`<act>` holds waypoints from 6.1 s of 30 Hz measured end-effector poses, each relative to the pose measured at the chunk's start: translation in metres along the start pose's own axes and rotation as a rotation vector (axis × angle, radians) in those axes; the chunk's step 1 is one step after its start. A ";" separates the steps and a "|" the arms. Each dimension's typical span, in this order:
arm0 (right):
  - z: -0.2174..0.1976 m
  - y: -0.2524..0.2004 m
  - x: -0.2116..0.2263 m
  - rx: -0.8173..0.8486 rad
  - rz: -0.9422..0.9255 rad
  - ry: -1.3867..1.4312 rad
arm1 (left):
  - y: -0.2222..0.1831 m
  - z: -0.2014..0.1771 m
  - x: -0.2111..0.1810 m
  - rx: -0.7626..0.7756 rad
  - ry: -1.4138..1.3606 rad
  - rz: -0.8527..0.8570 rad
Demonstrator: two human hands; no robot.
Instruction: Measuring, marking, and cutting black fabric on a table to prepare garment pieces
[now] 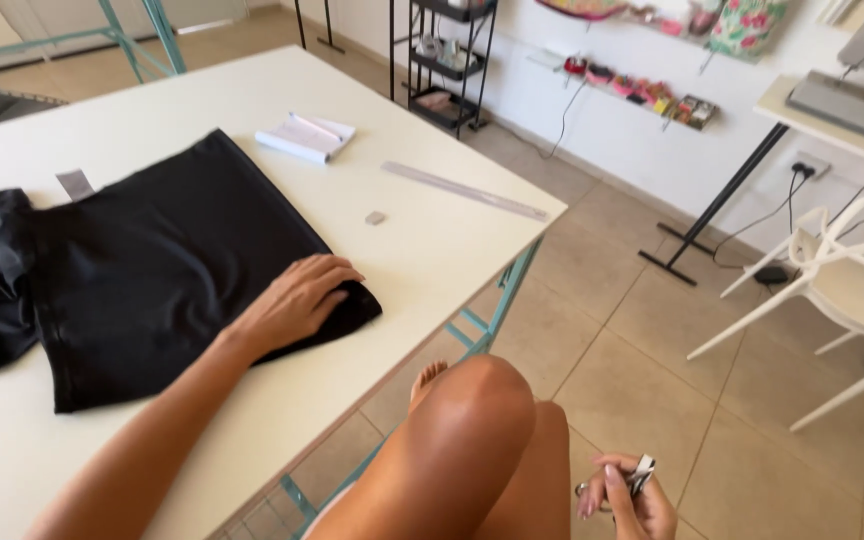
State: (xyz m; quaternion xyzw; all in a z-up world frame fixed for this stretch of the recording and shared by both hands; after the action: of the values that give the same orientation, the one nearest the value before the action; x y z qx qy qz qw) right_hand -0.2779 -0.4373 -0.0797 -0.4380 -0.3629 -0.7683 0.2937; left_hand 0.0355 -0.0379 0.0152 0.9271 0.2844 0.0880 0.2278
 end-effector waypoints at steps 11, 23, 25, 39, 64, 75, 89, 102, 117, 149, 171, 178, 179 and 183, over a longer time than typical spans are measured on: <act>0.104 0.038 0.020 0.378 -0.091 0.144 | 0.015 -0.047 -0.017 -0.048 -0.256 0.141; 0.313 0.064 0.021 0.709 0.122 -0.194 | 0.010 -0.134 -0.035 0.100 -0.652 0.110; 0.308 0.066 0.024 0.776 0.035 -0.221 | 0.004 -0.143 -0.030 0.178 -0.736 0.059; 0.251 0.016 0.063 0.695 -1.190 -0.489 | -0.080 -0.190 -0.107 -0.455 0.343 0.585; 0.179 0.025 0.042 0.467 -1.350 -0.162 | -0.217 -0.059 -0.119 -0.299 0.628 -0.541; 0.206 -0.042 0.055 0.312 -1.053 -0.320 | -0.078 0.012 -0.299 -0.709 -1.688 -0.653; 0.138 -0.040 0.038 0.708 0.788 0.329 | -0.128 0.003 -0.271 -0.676 -1.491 -0.998; 0.127 -0.082 0.025 0.652 0.815 0.541 | -0.130 -0.024 -0.278 -0.688 -1.584 -0.967; 0.150 -0.105 0.022 0.752 0.725 0.319 | -0.115 -0.023 -0.304 -0.407 -2.035 -0.966; 0.141 -0.120 0.013 0.607 0.607 0.471 | -0.122 -0.009 -0.311 -0.373 -1.930 -1.093; 0.132 -0.112 0.019 0.977 0.748 0.515 | -0.134 0.008 -0.316 -0.550 -1.629 -1.059; 0.141 -0.115 0.026 0.873 0.764 0.524 | -0.129 -0.005 -0.314 -0.516 -1.646 -1.054; 0.145 -0.114 0.030 0.865 0.745 0.531 | -0.128 -0.008 -0.314 -0.502 -1.660 -1.046; 0.143 -0.115 0.025 0.928 0.714 0.579 | -0.122 -0.012 -0.315 -0.555 -1.833 -1.040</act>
State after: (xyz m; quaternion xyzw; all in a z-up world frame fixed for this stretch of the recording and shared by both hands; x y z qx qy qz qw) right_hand -0.3118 -0.2592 -0.0418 -0.1347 -0.3953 -0.4741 0.7751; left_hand -0.2868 -0.1222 -0.0425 0.3230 0.3338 -0.6828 0.5639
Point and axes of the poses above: each hand's wrist, its own y-axis towards the middle knuckle, its own z-axis out of the palm, x = y × z, the point moved 4 cm from there along y, towards the middle knuckle, and after that the axes turned 13 degrees about y, right-handed, at the moved point
